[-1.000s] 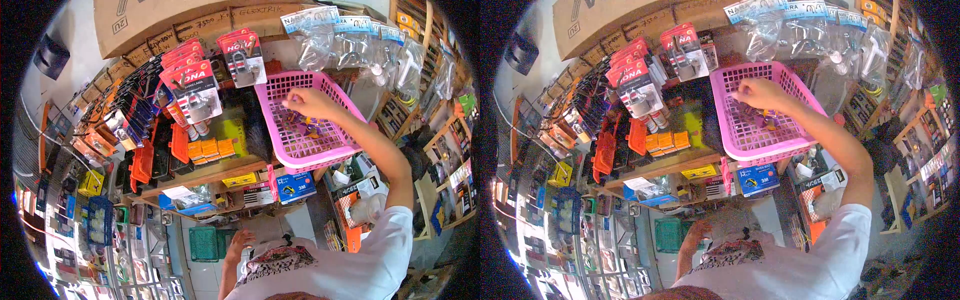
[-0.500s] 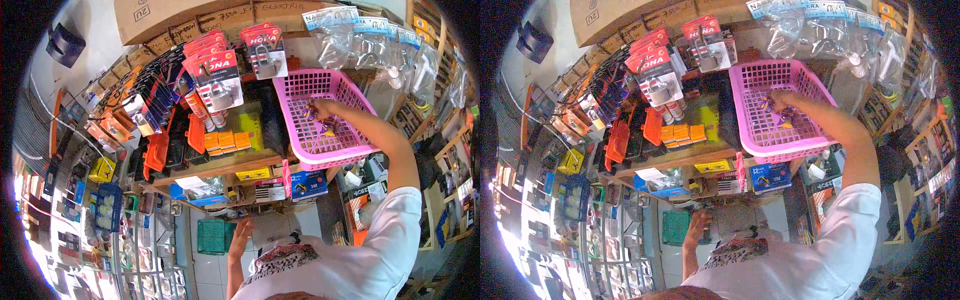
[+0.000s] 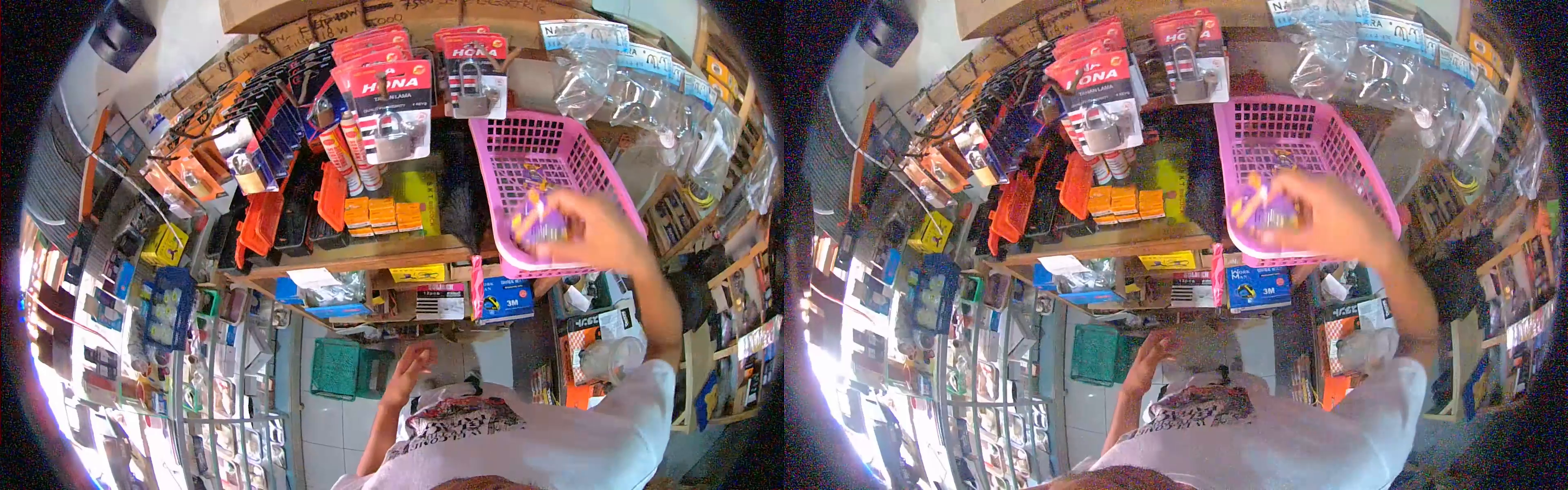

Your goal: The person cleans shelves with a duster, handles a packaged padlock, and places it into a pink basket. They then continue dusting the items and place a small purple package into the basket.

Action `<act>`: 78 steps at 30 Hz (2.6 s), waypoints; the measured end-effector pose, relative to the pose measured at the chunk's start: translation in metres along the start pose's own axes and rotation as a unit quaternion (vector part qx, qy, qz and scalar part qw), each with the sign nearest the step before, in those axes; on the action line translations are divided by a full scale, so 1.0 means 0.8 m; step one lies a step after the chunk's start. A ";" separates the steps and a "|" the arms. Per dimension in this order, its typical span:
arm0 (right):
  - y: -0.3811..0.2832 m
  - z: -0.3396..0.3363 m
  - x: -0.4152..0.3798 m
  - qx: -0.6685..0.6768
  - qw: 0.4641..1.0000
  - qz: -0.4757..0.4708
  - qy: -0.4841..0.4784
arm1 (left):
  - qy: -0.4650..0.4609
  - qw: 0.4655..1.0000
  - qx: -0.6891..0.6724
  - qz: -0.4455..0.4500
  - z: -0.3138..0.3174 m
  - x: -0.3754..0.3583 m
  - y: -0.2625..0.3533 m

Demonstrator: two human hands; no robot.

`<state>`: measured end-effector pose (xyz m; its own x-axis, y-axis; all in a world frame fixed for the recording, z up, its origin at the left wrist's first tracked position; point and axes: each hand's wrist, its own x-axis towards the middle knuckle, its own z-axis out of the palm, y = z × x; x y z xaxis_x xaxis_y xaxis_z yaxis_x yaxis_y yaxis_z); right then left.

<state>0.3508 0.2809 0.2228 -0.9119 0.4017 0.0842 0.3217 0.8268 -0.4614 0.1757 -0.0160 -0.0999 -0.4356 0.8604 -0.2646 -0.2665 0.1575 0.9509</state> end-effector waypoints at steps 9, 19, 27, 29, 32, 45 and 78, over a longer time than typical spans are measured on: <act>0.015 0.301 -0.057 0.345 0.931 -0.075 -0.095 | -0.166 0.970 -0.153 0.092 0.074 0.012 0.054; 0.119 0.344 -0.070 0.345 0.919 0.113 -0.157 | -0.020 0.880 -0.473 -0.044 0.046 0.031 0.018; 0.113 0.362 -0.004 0.562 0.815 0.139 -0.026 | 0.047 0.837 -0.545 0.005 0.001 0.018 0.017; 0.088 0.349 0.025 0.692 0.711 0.124 -0.032 | 0.050 0.835 -0.548 0.017 -0.008 0.017 0.010; 0.094 0.354 0.061 0.755 0.625 0.196 -0.004 | 0.099 0.859 -0.501 0.033 -0.006 0.001 0.025; 0.091 0.436 0.072 0.765 0.623 0.133 0.092 | 0.212 0.748 -0.608 0.162 -0.067 -0.076 -0.010; 0.028 0.545 -0.025 0.353 0.857 -0.143 -0.346 | 0.201 0.686 -0.614 0.335 -0.176 -0.132 0.033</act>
<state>0.2649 0.1201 -0.1744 -0.9390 -0.3103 -0.1481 0.0475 0.3096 -0.9497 0.0939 -0.1705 -0.0698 -0.9500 0.2980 -0.0928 -0.3063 -0.9473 0.0938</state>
